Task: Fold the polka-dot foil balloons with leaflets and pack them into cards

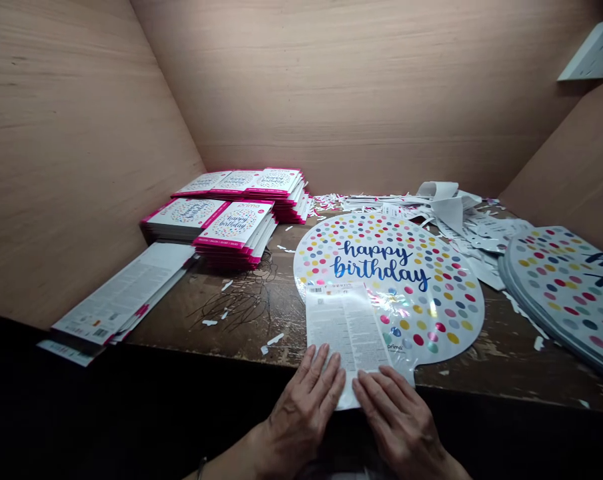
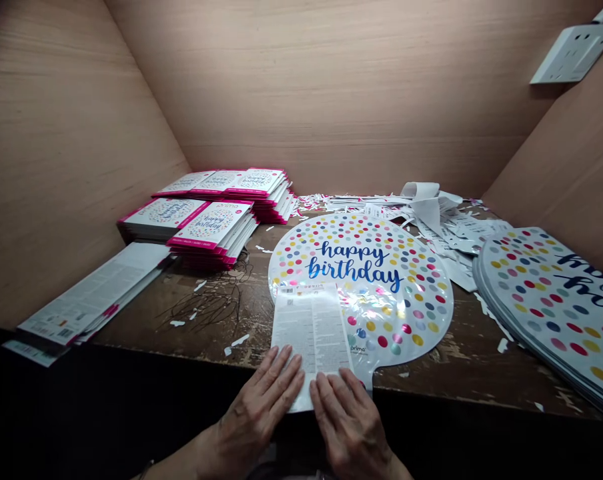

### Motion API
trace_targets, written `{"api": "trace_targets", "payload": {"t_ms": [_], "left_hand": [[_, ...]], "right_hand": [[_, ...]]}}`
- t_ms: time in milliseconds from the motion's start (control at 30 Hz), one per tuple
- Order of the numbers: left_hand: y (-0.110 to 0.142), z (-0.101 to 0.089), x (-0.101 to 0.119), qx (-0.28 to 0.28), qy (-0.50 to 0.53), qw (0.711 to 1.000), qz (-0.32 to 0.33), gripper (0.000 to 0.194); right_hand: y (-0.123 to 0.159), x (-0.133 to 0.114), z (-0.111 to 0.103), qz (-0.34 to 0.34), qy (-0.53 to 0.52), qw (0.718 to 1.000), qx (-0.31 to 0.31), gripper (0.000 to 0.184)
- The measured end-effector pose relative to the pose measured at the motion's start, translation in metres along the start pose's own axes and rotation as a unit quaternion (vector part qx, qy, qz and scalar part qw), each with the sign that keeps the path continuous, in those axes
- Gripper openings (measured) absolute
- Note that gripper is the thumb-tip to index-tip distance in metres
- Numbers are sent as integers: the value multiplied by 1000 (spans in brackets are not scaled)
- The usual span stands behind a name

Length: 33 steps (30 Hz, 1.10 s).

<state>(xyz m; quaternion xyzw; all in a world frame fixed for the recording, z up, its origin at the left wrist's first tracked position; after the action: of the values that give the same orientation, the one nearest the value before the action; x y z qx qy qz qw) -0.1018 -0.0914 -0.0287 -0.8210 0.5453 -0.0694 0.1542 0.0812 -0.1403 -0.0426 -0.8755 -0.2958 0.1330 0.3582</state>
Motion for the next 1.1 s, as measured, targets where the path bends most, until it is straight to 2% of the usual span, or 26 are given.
{"api": "trace_targets", "payload": {"t_ms": [67, 133, 267, 333, 400, 467, 533, 633, 700, 800, 900, 967, 1000, 1033, 1100], "left_hand": [[0, -14, -4, 71, 53, 995, 37, 32], [-10, -32, -12, 142, 129, 981, 40, 25], [-49, -77, -19, 229, 217, 949, -6, 21], [-72, -100, -19, 234, 222, 945, -52, 20], [-93, -121, -20, 213, 238, 939, -128, 21], [-110, -138, -23, 181, 284, 919, -207, 24], [-122, -148, -30, 146, 352, 890, -252, 24], [-134, -149, -43, 100, 420, 855, -287, 23], [-138, -142, -52, 84, 432, 840, -318, 24], [-139, -125, -62, 63, 458, 810, -361, 21], [-137, -109, -70, 45, 500, 775, -383, 19], [-134, -101, -74, 34, 525, 757, -389, 19], [-132, -98, -75, 29, 536, 748, -391, 20], [-130, -95, -77, 25, 548, 740, -390, 20], [-127, -91, -78, 14, 571, 724, -387, 21]], "right_hand": [[0, -2, -4, -18, -1, 999, 44, 34], [-7, 4, -15, -30, 3, 998, 59, 33], [-41, 31, -57, -80, 25, 996, 28, 36], [-64, 45, -81, -86, 38, 995, 24, 41], [-87, 55, -101, -66, 39, 997, 25, 46], [-108, 61, -113, -26, 21, 999, 20, 46], [-124, 65, -118, 6, -3, 1000, -8, 43], [-138, 71, -110, 19, -18, 996, -81, 41], [-142, 75, -99, 33, -21, 991, -128, 38], [-144, 80, -78, 91, -20, 979, -182, 28], [-146, 82, -62, 133, -57, 969, -199, 23], [-147, 86, -56, 153, -154, 956, -199, 23], [-147, 88, -54, 173, -224, 938, -201, 22], [-146, 91, -53, 201, -304, 908, -209, 21], [-143, 98, -51, 281, -462, 809, -232, 17]]}}
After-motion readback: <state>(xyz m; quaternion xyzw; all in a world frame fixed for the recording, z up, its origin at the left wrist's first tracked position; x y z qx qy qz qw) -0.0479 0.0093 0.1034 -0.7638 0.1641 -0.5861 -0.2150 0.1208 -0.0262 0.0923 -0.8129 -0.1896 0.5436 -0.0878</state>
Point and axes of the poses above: each hand's wrist, its own y-axis away from the middle knuckle, its own z-axis out of the palm, x = y × z, the point moved 1 cm from there along -y, towards the middle knuckle
